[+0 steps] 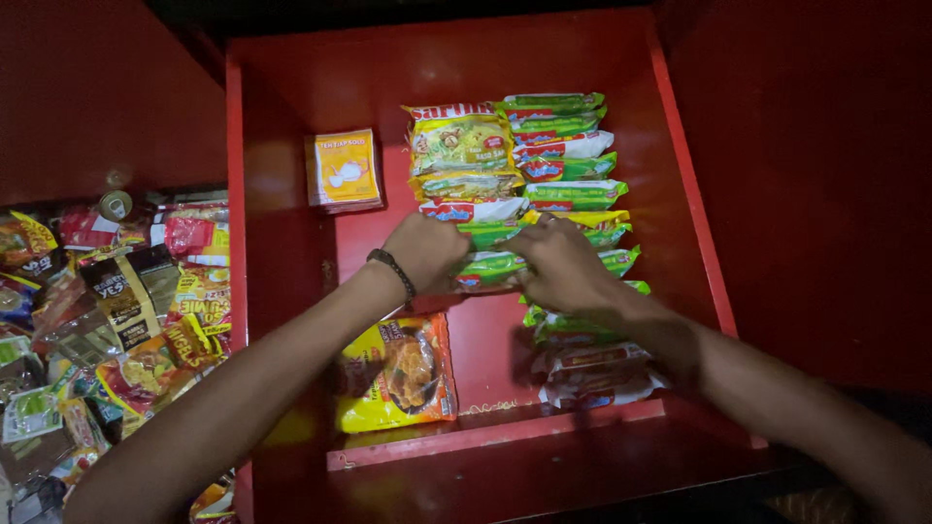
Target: The person empties a red drawer and reorganizes its contents by stacking instant noodle packets and other packaged food items neatly inside.
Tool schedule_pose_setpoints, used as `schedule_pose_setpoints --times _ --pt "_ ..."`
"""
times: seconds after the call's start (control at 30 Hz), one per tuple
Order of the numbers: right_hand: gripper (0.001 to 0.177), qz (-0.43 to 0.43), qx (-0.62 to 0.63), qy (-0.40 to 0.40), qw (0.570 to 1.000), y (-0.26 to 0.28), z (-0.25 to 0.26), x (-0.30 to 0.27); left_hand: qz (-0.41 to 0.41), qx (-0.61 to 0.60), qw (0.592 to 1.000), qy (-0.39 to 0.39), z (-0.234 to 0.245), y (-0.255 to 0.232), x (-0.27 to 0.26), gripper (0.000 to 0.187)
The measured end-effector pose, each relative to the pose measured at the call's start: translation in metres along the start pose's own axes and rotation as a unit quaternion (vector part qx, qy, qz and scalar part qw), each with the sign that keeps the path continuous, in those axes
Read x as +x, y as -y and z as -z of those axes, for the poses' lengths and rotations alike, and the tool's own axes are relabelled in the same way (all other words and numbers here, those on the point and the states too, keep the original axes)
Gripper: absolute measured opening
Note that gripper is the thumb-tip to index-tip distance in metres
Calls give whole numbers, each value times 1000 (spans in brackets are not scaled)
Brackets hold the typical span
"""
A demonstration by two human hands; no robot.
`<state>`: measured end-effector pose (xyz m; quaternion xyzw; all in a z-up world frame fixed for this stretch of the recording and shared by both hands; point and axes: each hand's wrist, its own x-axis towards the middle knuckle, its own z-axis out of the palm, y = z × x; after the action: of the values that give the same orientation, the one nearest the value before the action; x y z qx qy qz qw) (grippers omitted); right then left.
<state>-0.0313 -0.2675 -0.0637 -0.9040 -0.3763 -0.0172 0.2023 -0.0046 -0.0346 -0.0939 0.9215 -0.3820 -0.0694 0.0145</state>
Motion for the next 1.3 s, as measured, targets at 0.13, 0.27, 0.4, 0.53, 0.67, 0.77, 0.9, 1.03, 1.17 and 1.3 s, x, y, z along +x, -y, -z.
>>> schedule_pose_setpoints --times 0.13,0.27,0.4,0.53,0.67,0.77,0.9,1.03,1.17,1.3 --pt "43 -12 -11 10 1000 0 0 -1 -1 35 998 -50 -14 -1 3 18" --pt "38 -33 -20 23 999 0 7 -1 10 40 999 -26 -13 0 7 21" --pt "28 -45 79 112 990 6 11 3 18 44 999 2 -6 -1 4 29" --pt "25 -40 152 275 948 24 6 2 25 59 998 10 3 -6 5 48" --pt "35 -139 209 350 902 44 -7 -21 42 103 993 -39 11 -11 3 81" --pt "50 -49 145 261 953 45 -27 -34 52 124 989 -67 9 -12 2 95" --pt "80 49 167 114 978 34 -47 -38 82 104 991 -27 -6 -9 4 102" --pt "81 -87 175 238 951 29 -53 -37 90 120 985 -90 -30 -5 8 95" --pt "87 -44 146 227 962 25 -54 -29 90 127 979 -133 -41 -3 9 93" --pt "88 32 147 215 965 26 -49 -18 102 108 989 -21 -27 -3 7 116"
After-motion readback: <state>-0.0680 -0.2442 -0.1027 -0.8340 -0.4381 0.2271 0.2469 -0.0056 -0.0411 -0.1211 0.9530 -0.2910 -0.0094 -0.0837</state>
